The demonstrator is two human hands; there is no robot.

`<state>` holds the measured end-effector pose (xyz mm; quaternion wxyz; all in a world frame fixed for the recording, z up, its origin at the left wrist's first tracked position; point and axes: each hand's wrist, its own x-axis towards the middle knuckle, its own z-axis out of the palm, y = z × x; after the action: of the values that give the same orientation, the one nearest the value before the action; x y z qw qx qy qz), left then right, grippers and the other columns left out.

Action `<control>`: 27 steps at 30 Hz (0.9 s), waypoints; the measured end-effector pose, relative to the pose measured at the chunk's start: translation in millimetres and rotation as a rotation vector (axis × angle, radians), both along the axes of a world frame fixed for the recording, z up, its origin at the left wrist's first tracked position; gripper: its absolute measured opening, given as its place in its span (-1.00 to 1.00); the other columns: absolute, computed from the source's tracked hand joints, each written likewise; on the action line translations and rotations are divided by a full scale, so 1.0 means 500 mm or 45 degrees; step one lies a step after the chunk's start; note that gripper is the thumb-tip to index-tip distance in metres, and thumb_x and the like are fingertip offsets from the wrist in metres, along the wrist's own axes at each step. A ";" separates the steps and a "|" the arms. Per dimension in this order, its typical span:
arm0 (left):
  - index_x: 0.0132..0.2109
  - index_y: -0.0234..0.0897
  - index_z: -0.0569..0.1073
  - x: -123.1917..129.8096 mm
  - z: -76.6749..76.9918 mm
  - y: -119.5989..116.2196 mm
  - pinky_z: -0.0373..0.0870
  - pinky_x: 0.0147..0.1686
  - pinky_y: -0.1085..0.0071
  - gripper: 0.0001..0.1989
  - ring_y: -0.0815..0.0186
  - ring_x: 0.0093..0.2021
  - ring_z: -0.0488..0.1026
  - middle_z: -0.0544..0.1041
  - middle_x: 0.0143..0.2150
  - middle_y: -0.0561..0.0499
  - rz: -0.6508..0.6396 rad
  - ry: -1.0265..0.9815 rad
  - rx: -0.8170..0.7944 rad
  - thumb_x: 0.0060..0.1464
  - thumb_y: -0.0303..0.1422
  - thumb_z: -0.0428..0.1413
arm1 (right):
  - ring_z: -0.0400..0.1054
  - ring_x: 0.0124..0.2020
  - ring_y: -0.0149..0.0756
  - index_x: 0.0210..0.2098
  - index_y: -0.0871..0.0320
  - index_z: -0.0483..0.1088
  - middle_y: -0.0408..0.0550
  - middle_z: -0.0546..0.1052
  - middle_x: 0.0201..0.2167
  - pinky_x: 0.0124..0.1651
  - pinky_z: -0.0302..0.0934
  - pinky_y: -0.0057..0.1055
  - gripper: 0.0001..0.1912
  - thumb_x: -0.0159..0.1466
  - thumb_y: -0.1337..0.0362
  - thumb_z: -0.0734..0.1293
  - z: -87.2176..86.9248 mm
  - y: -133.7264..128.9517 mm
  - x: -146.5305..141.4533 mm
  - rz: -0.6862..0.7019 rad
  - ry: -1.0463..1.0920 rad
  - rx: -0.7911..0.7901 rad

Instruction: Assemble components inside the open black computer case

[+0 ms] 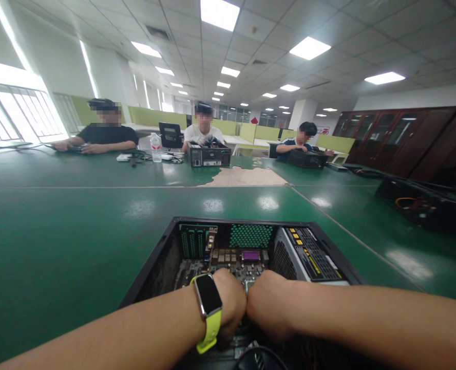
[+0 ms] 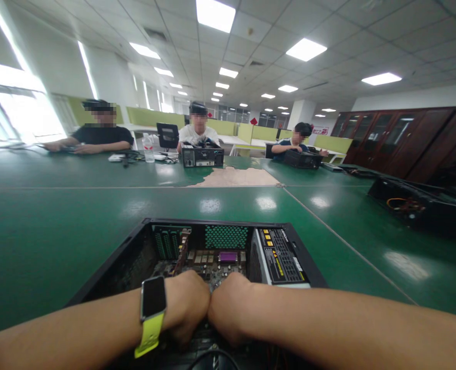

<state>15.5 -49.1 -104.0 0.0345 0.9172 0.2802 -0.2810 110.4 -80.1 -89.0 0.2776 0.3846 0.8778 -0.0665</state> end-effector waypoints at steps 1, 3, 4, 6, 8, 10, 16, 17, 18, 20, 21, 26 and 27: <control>-0.19 -0.22 0.58 0.006 0.013 -0.003 0.43 -0.16 0.22 -0.50 0.02 -0.22 0.52 0.61 -0.28 -0.13 -0.028 0.145 -0.023 -0.43 -0.28 0.35 | 0.47 -0.37 -0.15 -0.52 0.18 0.47 0.06 0.56 -0.43 -0.32 0.34 -0.32 -0.82 -0.19 0.35 0.43 0.003 0.000 -0.001 0.035 -0.056 -0.026; -0.11 -0.36 0.55 0.019 0.035 -0.007 0.44 -0.11 0.12 -0.45 -0.05 -0.19 0.52 0.59 -0.20 -0.24 -0.079 0.393 -0.077 -0.38 -0.31 0.35 | 0.47 -0.33 -0.13 -0.43 0.18 0.49 0.08 0.56 -0.39 -0.30 0.34 -0.31 -0.78 -0.14 0.34 0.41 0.006 0.001 -0.003 0.085 -0.136 -0.058; -0.09 -0.41 0.54 0.025 0.042 -0.008 0.43 -0.09 0.09 -0.44 -0.07 -0.16 0.51 0.58 -0.17 -0.27 -0.092 0.455 -0.096 -0.35 -0.31 0.34 | 0.47 -0.32 -0.13 -0.41 0.18 0.49 0.08 0.56 -0.38 -0.29 0.34 -0.30 -0.77 -0.12 0.34 0.41 0.007 0.001 -0.004 0.091 -0.144 -0.058; -0.07 -0.43 0.52 0.033 0.051 -0.009 0.43 -0.07 0.09 -0.44 -0.07 -0.14 0.51 0.57 -0.14 -0.28 -0.095 0.457 -0.104 -0.31 -0.32 0.33 | 0.47 -0.30 -0.12 -0.37 0.17 0.49 0.08 0.56 -0.36 -0.28 0.34 -0.30 -0.75 -0.11 0.34 0.40 0.008 0.002 -0.005 0.086 -0.152 -0.056; -0.05 -0.43 0.51 0.034 0.054 -0.010 0.43 -0.07 0.09 -0.43 -0.07 -0.15 0.51 0.56 -0.13 -0.29 -0.093 0.439 -0.101 -0.30 -0.32 0.33 | 0.47 -0.29 -0.11 -0.35 0.18 0.49 0.09 0.56 -0.35 -0.27 0.34 -0.29 -0.73 -0.11 0.32 0.41 0.008 0.002 -0.006 0.069 -0.182 -0.076; -0.04 -0.43 0.50 0.032 0.056 -0.012 0.43 -0.07 0.08 -0.42 -0.06 -0.14 0.51 0.56 -0.11 -0.30 -0.102 0.423 -0.097 -0.30 -0.34 0.33 | 0.46 -0.28 -0.10 -0.35 0.19 0.49 0.11 0.56 -0.35 -0.26 0.34 -0.28 -0.73 -0.10 0.30 0.41 0.009 0.001 -0.006 0.047 -0.198 -0.090; -0.10 -0.50 0.52 0.027 0.068 -0.015 0.42 -0.06 0.05 -0.48 -0.09 -0.12 0.49 0.56 -0.13 -0.32 -0.109 0.392 -0.141 -0.30 -0.38 0.31 | 0.46 -0.28 -0.09 -0.42 0.19 0.49 0.09 0.56 -0.38 -0.24 0.33 -0.26 -0.75 -0.15 0.29 0.43 0.011 0.001 -0.006 -0.050 -0.154 -0.091; -0.11 -0.51 0.53 0.028 0.068 -0.015 0.42 -0.07 0.05 -0.49 -0.10 -0.13 0.49 0.56 -0.14 -0.33 -0.104 0.385 -0.146 -0.31 -0.38 0.31 | 0.46 -0.29 -0.08 -0.42 0.19 0.49 0.09 0.56 -0.38 -0.24 0.33 -0.24 -0.75 -0.15 0.29 0.44 0.010 0.001 -0.005 -0.059 -0.147 -0.088; -0.12 -0.51 0.53 0.030 0.067 -0.015 0.43 -0.07 0.04 -0.49 -0.11 -0.14 0.50 0.56 -0.15 -0.33 -0.096 0.377 -0.151 -0.32 -0.38 0.32 | 0.46 -0.29 -0.07 -0.43 0.20 0.49 0.10 0.55 -0.39 -0.24 0.34 -0.23 -0.74 -0.16 0.29 0.44 0.010 0.001 -0.005 -0.064 -0.137 -0.084; -0.13 -0.48 0.54 0.035 0.064 -0.015 0.44 -0.09 0.04 -0.48 -0.12 -0.15 0.50 0.57 -0.17 -0.32 -0.085 0.358 -0.141 -0.35 -0.37 0.33 | 0.46 -0.29 -0.06 -0.44 0.21 0.49 0.11 0.55 -0.39 -0.24 0.34 -0.21 -0.74 -0.17 0.31 0.45 0.009 0.001 -0.004 -0.074 -0.103 -0.074; -0.12 -0.46 0.54 0.037 0.064 -0.015 0.44 -0.10 0.05 -0.48 -0.11 -0.16 0.51 0.57 -0.17 -0.31 -0.085 0.354 -0.133 -0.35 -0.36 0.33 | 0.46 -0.29 -0.06 -0.44 0.21 0.49 0.12 0.55 -0.39 -0.24 0.34 -0.21 -0.75 -0.17 0.31 0.45 0.010 0.001 -0.004 -0.084 -0.083 -0.066; -0.15 -0.35 0.56 0.002 0.105 -0.010 0.46 -0.23 0.23 -0.52 0.04 -0.23 0.53 0.60 -0.22 -0.18 -0.071 0.257 -0.073 -0.31 -0.26 0.32 | 0.45 -0.24 0.01 -0.28 0.22 0.50 0.15 0.55 -0.30 -0.25 0.36 -0.10 -0.64 -0.07 0.20 0.43 0.027 0.000 -0.008 -0.041 -0.166 -0.064; -0.18 -0.30 0.56 -0.016 0.117 -0.008 0.45 -0.29 0.27 -0.53 0.10 -0.29 0.54 0.61 -0.27 -0.11 -0.053 0.107 -0.028 -0.29 -0.17 0.30 | 0.45 -0.23 0.03 -0.21 0.22 0.48 0.14 0.54 -0.27 -0.26 0.36 -0.07 -0.60 -0.03 0.17 0.42 0.033 -0.001 -0.008 -0.014 -0.194 -0.068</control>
<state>7.7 -53.0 -45.3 0.0271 0.9098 0.2593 -0.3230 106.5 -80.6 -72.3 0.3533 0.3859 0.8500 -0.0622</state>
